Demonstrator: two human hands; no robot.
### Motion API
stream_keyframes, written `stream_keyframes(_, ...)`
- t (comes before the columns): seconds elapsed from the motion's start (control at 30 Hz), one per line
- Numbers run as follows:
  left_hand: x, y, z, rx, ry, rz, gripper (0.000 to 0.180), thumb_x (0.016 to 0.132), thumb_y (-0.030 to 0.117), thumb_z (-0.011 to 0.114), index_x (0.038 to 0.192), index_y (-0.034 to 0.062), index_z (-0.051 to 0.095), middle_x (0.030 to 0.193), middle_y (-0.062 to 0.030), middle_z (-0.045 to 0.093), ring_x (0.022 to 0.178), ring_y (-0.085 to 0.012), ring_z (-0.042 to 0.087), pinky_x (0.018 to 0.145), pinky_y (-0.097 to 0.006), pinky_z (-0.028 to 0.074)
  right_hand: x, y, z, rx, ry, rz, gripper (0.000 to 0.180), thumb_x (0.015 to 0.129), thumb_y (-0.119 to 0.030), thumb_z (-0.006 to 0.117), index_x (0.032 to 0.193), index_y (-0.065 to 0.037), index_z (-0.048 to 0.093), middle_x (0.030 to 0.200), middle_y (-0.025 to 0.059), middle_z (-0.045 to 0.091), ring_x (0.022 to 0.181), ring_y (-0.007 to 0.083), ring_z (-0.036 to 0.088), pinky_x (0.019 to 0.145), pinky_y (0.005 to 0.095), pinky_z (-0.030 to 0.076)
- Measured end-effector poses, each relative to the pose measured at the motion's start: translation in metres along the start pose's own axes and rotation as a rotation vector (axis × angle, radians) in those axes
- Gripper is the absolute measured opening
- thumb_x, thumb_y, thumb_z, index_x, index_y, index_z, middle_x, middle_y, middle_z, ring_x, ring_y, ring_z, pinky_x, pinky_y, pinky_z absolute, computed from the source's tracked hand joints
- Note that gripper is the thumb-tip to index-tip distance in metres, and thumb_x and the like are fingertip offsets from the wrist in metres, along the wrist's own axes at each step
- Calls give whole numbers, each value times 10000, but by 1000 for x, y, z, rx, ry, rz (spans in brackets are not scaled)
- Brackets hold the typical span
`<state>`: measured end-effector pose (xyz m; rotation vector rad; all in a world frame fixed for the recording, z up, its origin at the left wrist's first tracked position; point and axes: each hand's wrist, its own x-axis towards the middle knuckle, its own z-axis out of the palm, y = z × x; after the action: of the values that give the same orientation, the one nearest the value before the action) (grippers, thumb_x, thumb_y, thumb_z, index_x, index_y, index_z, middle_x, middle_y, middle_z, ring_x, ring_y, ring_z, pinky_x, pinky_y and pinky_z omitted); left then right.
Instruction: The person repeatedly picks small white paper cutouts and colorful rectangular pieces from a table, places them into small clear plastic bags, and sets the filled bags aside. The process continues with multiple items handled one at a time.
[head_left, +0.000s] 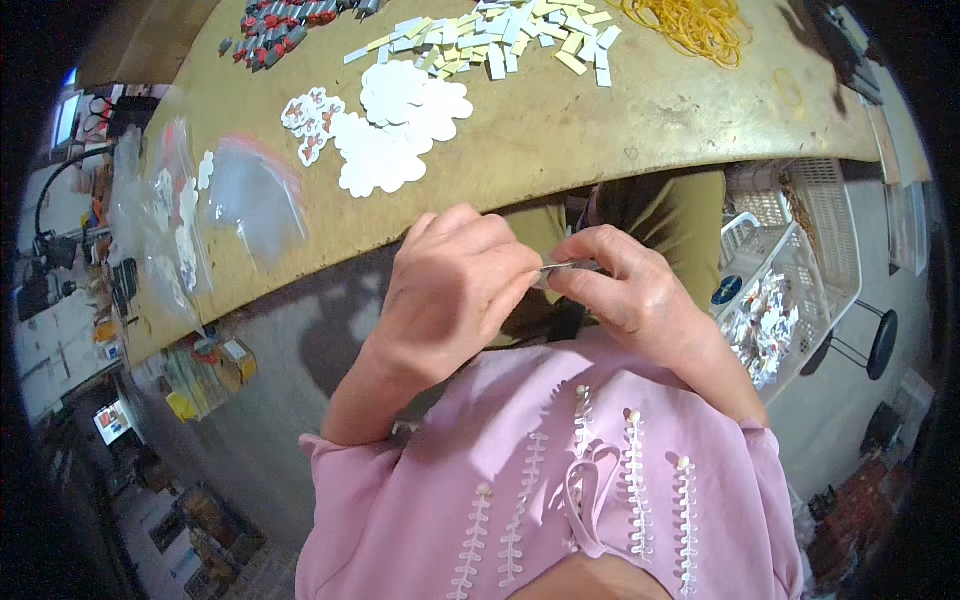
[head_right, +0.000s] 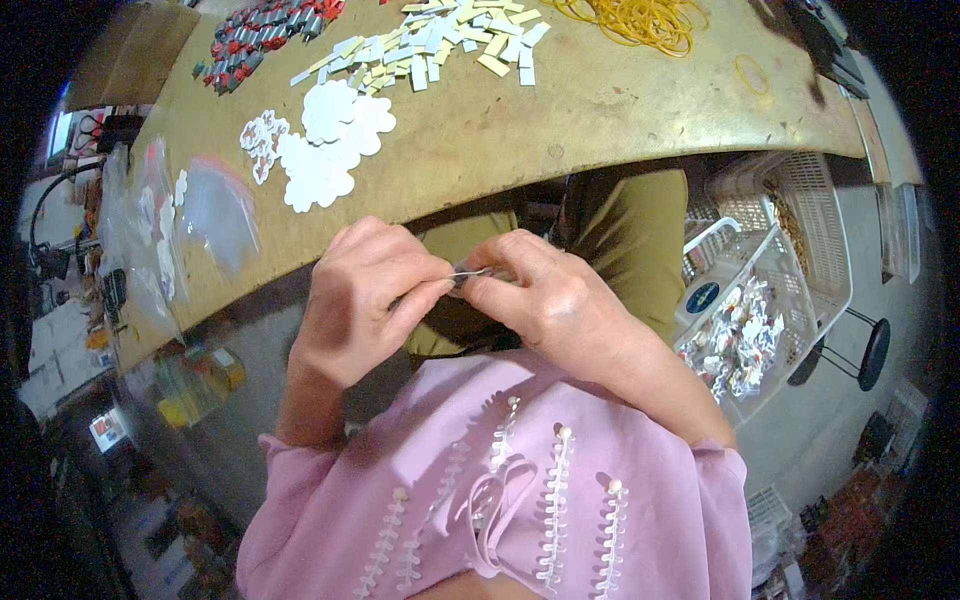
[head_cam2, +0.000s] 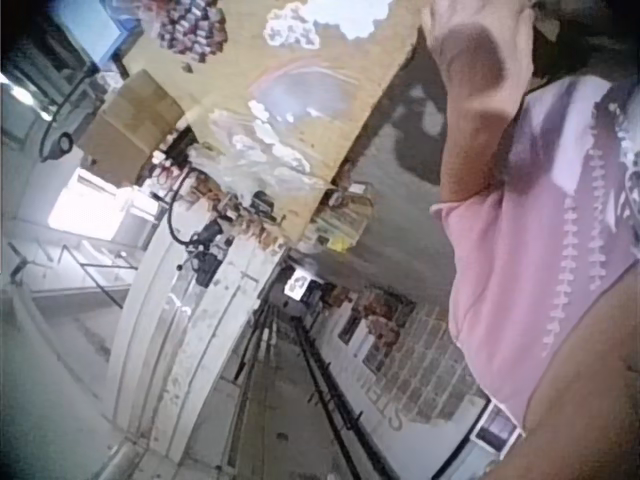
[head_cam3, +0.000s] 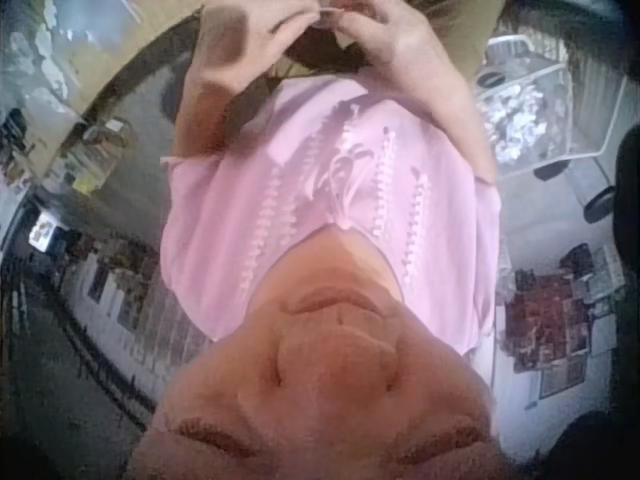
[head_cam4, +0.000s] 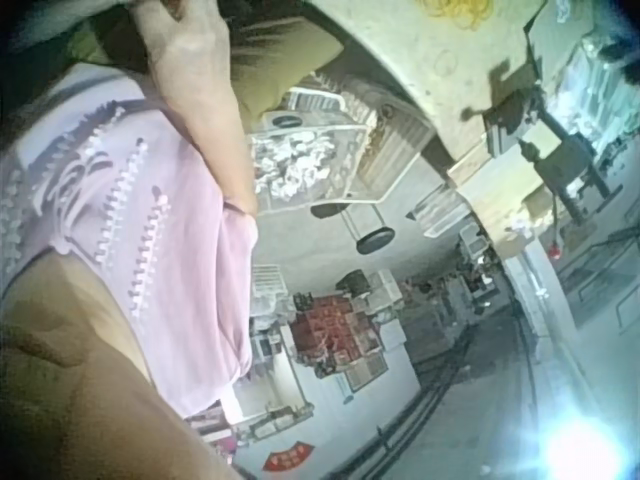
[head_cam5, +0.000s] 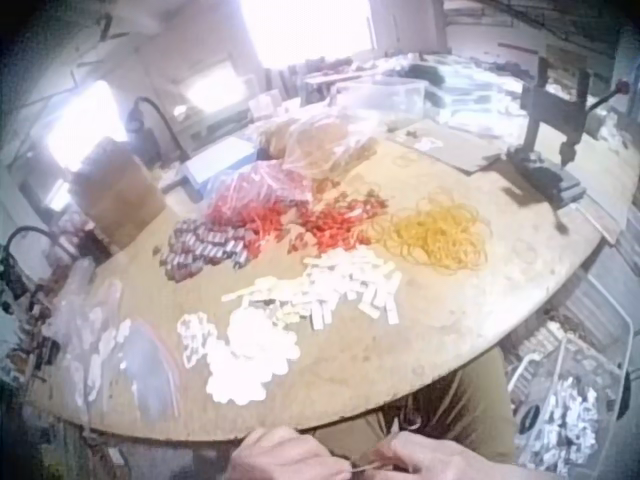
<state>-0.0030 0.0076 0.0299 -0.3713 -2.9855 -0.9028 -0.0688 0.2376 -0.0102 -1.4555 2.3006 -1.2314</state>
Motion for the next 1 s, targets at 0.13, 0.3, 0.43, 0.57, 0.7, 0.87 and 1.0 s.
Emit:
stream_keyframes(0.13, 5, -8, 14, -32, -17, 30, 188, 824, 86, 817, 1009, 81, 786, 967, -76, 712, 962, -288, 661, 860, -432, 523, -1, -1, 4, 18, 13, 26, 235, 848, -27, 716, 1081, -18, 734, 1120, 166, 692, 1008, 331, 717, 809, 386, 615)
stream_keyframes(0.3, 1, -15, 16, -241, 143, 105, 250, 811, 111, 832, 1054, 97, 773, 1048, -76, 685, 1025, -303, 645, 894, -433, 535, 6, 5, -3, 41, 96, 48, 263, 828, 105, 723, 1060, -16, 715, 1083, 153, 690, 943, 345, 712, 786, 397, 597)
stream_keyframes(0.43, -2, -24, 28, -160, 180, 157, 176, 817, 71, 810, 981, 83, 748, 1032, -67, 671, 993, -301, 640, 892, -423, 541, 12, -2, 1, -11, 92, 31, 269, 796, 88, 710, 1028, -47, 718, 998, 118, 668, 911, 319, 687, 791, 407, 576)
stream_keyframes(0.57, -10, -28, 20, -231, 125, 173, 151, 847, 83, 797, 991, 91, 751, 1000, -60, 684, 999, -286, 662, 890, -405, 558, 12, -4, 4, -86, 48, 80, 248, 793, 29, 783, 1010, -53, 699, 934, 106, 657, 881, 330, 658, 859, 447, 525)
stream_keyframes(0.7, -15, -62, -23, -9, 319, -17, 191, 904, 87, 787, 1094, 82, 761, 1038, -123, 751, 959, -314, 728, 839, -413, 600, 7, -3, 0, -140, 59, 106, 219, 790, 28, 776, 985, -54, 720, 941, 101, 671, 917, 323, 667, 860, 442, 525)
stream_keyframes(0.87, -18, -142, -67, 419, 448, -403, 262, 944, 229, 794, 1110, 38, 728, 1053, -134, 729, 999, -334, 707, 869, -434, 568, 2, -4, -5, -174, -4, 163, 184, 784, 32, 760, 943, -58, 736, 994, 94, 704, 946, 324, 676, 868, 442, 528)
stream_keyframes(1.0, -18, -164, -73, 462, 409, -302, 181, 939, 208, 788, 1062, 77, 765, 1008, -117, 738, 949, -338, 711, 846, -429, 570, 2, -2, -7, -218, 16, 160, 204, 777, 27, 754, 965, -53, 740, 1010, 96, 711, 963, 335, 678, 882, 449, 536)
